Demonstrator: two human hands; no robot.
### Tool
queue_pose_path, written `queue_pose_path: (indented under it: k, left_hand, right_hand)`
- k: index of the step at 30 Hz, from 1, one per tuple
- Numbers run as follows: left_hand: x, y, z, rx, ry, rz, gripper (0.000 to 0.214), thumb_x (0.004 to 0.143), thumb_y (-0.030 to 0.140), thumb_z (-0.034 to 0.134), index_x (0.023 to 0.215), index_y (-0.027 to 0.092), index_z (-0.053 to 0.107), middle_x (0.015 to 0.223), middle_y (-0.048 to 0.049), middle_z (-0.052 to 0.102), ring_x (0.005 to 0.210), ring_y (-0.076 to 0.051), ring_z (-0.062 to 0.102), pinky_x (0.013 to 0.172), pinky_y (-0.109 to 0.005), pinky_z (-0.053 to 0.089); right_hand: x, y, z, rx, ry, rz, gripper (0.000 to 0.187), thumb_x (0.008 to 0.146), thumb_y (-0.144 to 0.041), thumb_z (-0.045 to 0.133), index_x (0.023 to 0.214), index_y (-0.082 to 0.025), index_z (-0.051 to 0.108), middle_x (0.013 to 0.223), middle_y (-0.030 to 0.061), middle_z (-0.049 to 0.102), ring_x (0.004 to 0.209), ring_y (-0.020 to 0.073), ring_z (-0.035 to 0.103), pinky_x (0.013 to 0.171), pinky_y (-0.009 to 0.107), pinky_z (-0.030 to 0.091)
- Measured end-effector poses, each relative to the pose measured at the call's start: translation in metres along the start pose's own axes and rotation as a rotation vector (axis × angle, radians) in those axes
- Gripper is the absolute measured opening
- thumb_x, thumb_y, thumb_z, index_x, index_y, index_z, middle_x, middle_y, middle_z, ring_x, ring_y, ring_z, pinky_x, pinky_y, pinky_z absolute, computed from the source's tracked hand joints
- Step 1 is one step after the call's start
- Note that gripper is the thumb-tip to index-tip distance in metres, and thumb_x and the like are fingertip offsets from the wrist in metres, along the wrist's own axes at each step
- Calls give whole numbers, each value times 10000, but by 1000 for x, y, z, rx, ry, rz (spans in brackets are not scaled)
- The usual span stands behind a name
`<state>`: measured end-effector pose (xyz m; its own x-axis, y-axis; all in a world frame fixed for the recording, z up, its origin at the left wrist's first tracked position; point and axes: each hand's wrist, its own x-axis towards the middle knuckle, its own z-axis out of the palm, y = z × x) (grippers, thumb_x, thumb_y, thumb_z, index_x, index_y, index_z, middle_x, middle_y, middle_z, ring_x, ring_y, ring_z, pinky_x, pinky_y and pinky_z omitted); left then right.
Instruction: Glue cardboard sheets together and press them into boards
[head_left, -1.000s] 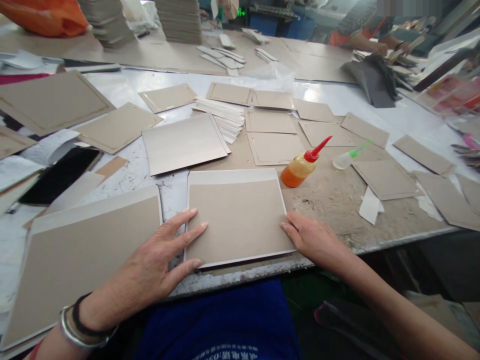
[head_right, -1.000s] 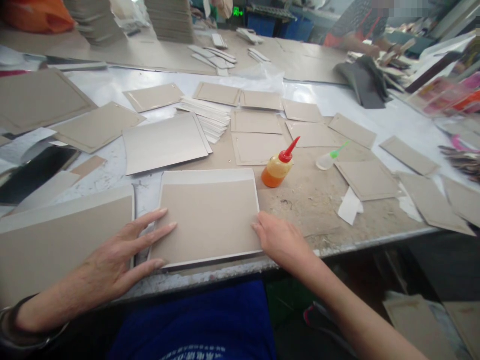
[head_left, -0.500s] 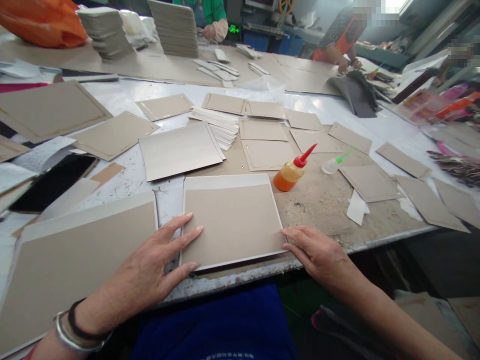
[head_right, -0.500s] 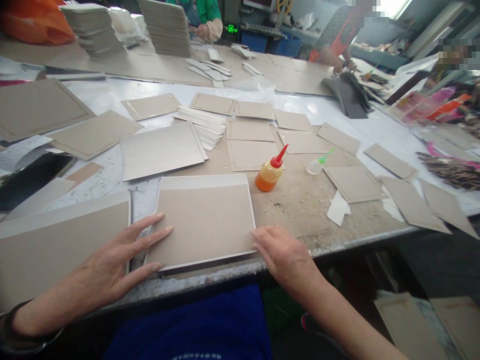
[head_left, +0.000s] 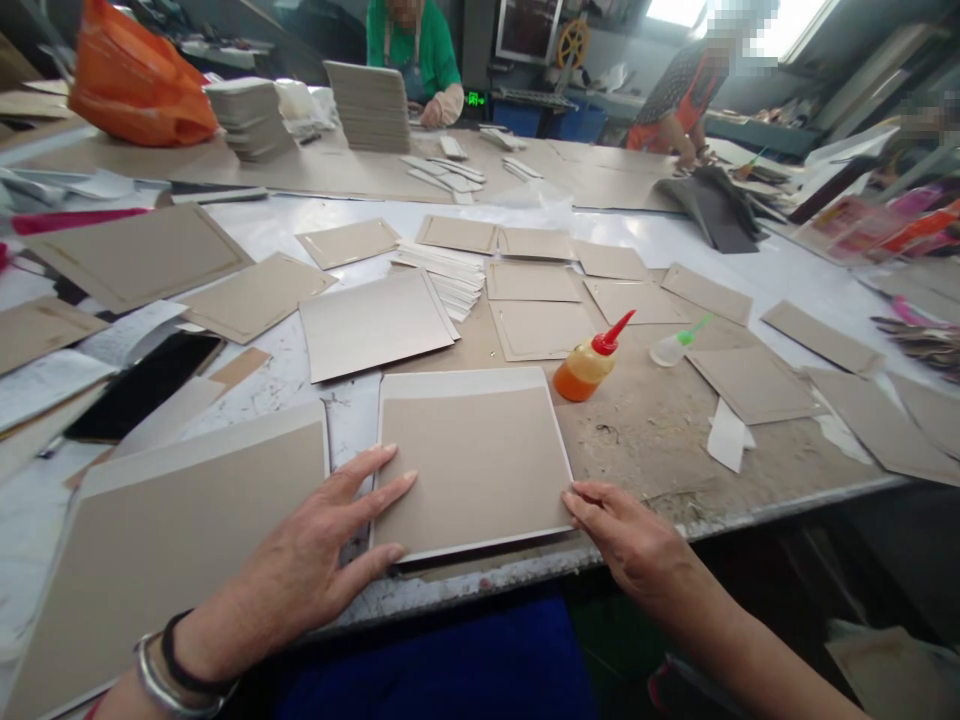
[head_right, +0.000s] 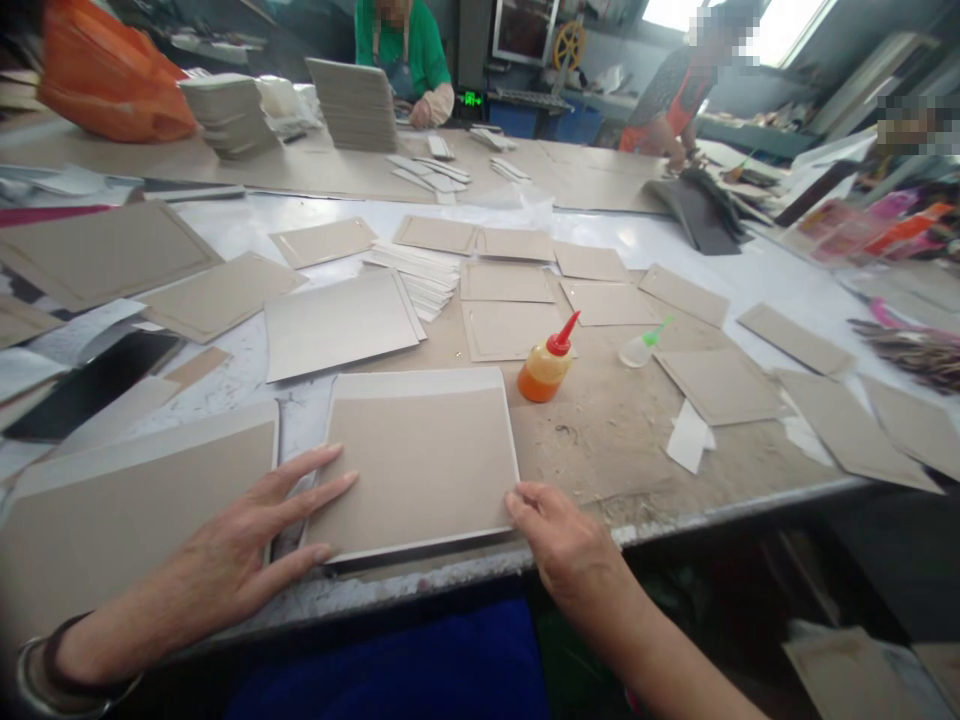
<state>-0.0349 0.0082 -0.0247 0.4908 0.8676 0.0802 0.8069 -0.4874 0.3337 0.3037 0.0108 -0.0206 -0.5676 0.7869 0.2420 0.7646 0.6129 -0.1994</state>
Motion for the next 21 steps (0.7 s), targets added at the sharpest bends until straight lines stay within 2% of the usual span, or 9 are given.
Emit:
queue_pose_path:
  k: [5, 7, 10, 12, 14, 16, 19, 21]
  left_hand:
    - [1, 5, -5, -47, -41, -39, 493, 837, 385, 474, 1307, 294, 358, 1425, -57, 256, 1266, -257, 317, 1015, -427, 340]
    - [1, 7, -7, -73, -49, -52, 495, 831, 355, 486, 1305, 280, 365, 1421, -70, 263, 1275, -257, 296, 1024, -436, 325]
    - [1, 10, -10, -103, -62, -69, 518, 811, 342, 515, 1302, 261, 373, 1420, -88, 264, 1285, -257, 274, 1033, -442, 307]
    - [1, 11, -11, -114, -71, -82, 531, 797, 348, 532, 1298, 255, 381, 1419, -95, 264, 1287, -257, 268, 1039, -443, 297]
    - [1, 11, -12, -119, -67, -92, 541, 782, 349, 549, 1291, 254, 392, 1416, -98, 271, 1285, -261, 271, 1040, -445, 295]
    - [1, 11, -12, -120, -56, -100, 549, 767, 352, 566, 1283, 255, 406, 1409, -100, 285, 1280, -268, 281, 1037, -450, 299]
    - [2, 11, -11, -118, -44, -94, 555, 755, 353, 580, 1276, 262, 415, 1402, -98, 300, 1276, -273, 288, 1030, -456, 310]
    - [2, 10, -10, -117, -36, -83, 559, 750, 345, 584, 1277, 269, 413, 1401, -95, 302, 1275, -273, 289, 1026, -460, 314]
  right_hand:
    - [-7, 4, 6, -68, 30, -64, 360, 827, -38, 374, 1116, -135, 568, 1072, 131, 606, 993, 183, 579, 807, 273, 511]
    - [-4, 5, 4, -83, 59, -70, 331, 832, -64, 368, 1076, -129, 582, 1047, 125, 619, 962, 183, 592, 801, 277, 513]
    - [14, 5, -4, -108, 85, -59, 279, 861, -142, 355, 978, -129, 608, 929, 116, 646, 874, 209, 609, 778, 338, 513]
    - [35, 0, -10, -128, 124, -58, 289, 882, -213, 365, 1027, -103, 588, 950, 136, 636, 910, 237, 587, 806, 387, 490]
    - [60, -10, -13, -121, 175, -78, 371, 891, -283, 388, 1156, -60, 519, 1092, 174, 586, 1048, 260, 521, 888, 414, 441]
    - [85, -22, -10, -101, 187, -106, 467, 887, -340, 410, 1262, -63, 436, 1245, 184, 491, 1184, 269, 410, 962, 424, 376]
    - [110, -38, 5, -112, 147, -82, 560, 854, -432, 445, 1330, -145, 382, 1381, 163, 341, 1283, 313, 250, 1009, 505, 269]
    - [116, -44, 21, -129, 71, -51, 598, 818, -477, 476, 1335, -190, 385, 1407, 157, 301, 1294, 355, 199, 1003, 578, 194]
